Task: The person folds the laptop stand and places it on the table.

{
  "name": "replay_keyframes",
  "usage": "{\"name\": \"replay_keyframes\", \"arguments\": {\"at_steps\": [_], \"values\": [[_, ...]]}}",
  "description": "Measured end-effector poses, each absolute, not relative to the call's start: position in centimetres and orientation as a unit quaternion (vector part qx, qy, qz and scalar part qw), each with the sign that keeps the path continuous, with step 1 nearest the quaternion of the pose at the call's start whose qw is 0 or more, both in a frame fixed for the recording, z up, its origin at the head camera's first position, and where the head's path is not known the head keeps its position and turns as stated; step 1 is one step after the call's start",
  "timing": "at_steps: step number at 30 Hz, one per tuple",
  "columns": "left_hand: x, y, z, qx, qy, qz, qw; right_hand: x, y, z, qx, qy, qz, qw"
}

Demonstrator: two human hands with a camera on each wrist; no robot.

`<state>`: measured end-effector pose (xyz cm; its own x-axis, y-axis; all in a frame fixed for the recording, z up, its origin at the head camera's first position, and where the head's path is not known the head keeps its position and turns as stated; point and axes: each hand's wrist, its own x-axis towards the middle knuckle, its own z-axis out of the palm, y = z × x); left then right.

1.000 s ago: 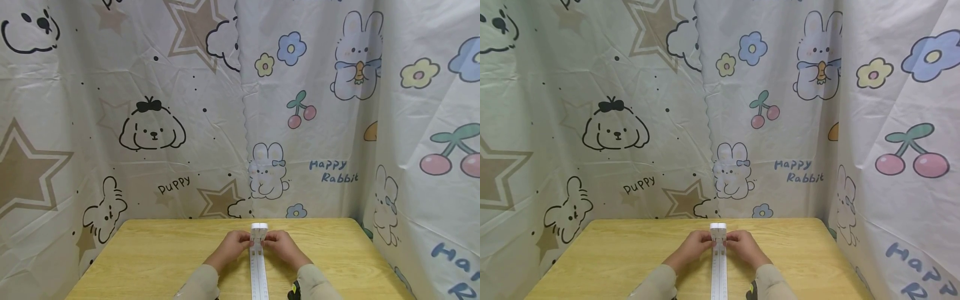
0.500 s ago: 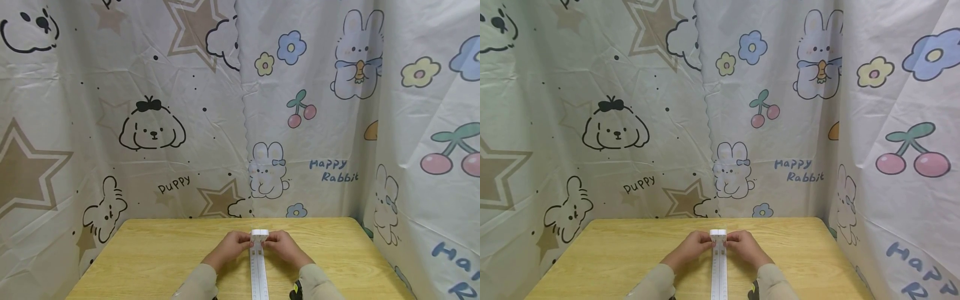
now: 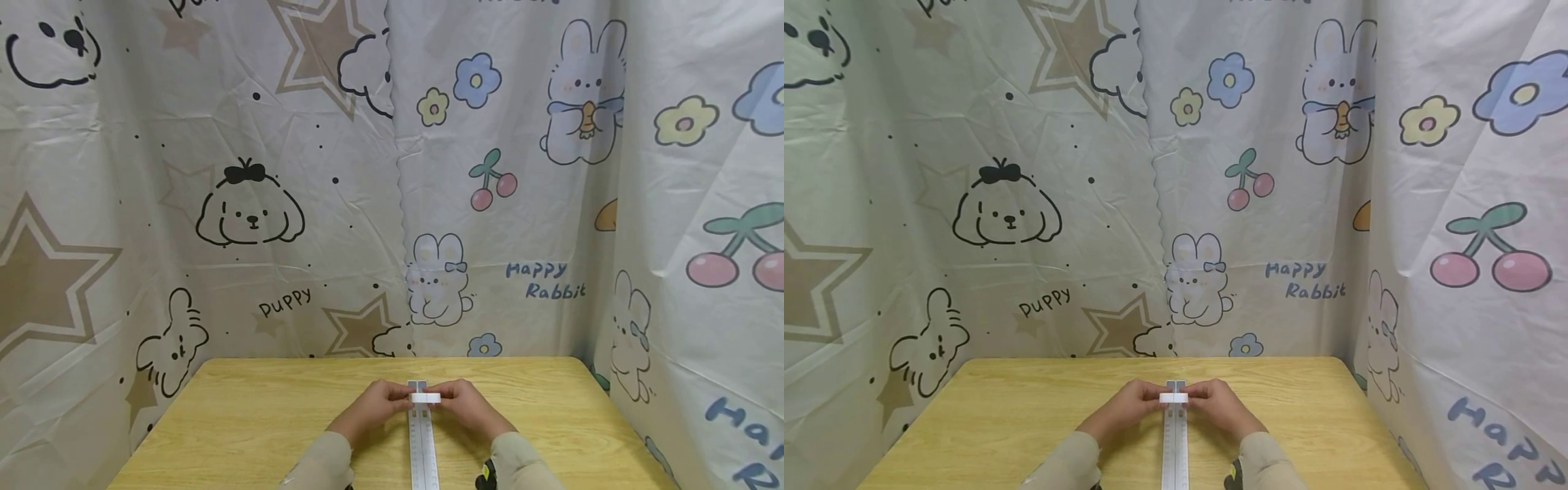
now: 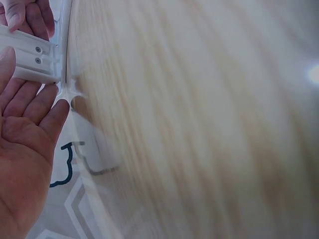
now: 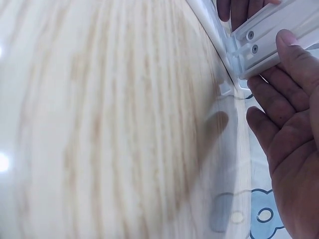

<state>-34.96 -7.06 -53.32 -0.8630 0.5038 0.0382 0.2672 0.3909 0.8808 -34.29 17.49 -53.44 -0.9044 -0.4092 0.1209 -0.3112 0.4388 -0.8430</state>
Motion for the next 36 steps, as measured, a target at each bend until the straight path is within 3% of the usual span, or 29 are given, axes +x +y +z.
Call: {"name": "replay_keyframes", "arguments": {"at_steps": [11,36], "values": [[-34.74,-7.4,-53.28,0.255,0.834,0.475,0.119,-33.89,17.97,-53.54,-0.217,0.834,-0.5,0.087],[-34.41,-7.6,-53.23,0.279,0.838,0.45,0.131,-33.28,18.1,-53.52,-0.236,0.836,-0.485,0.1]]}}
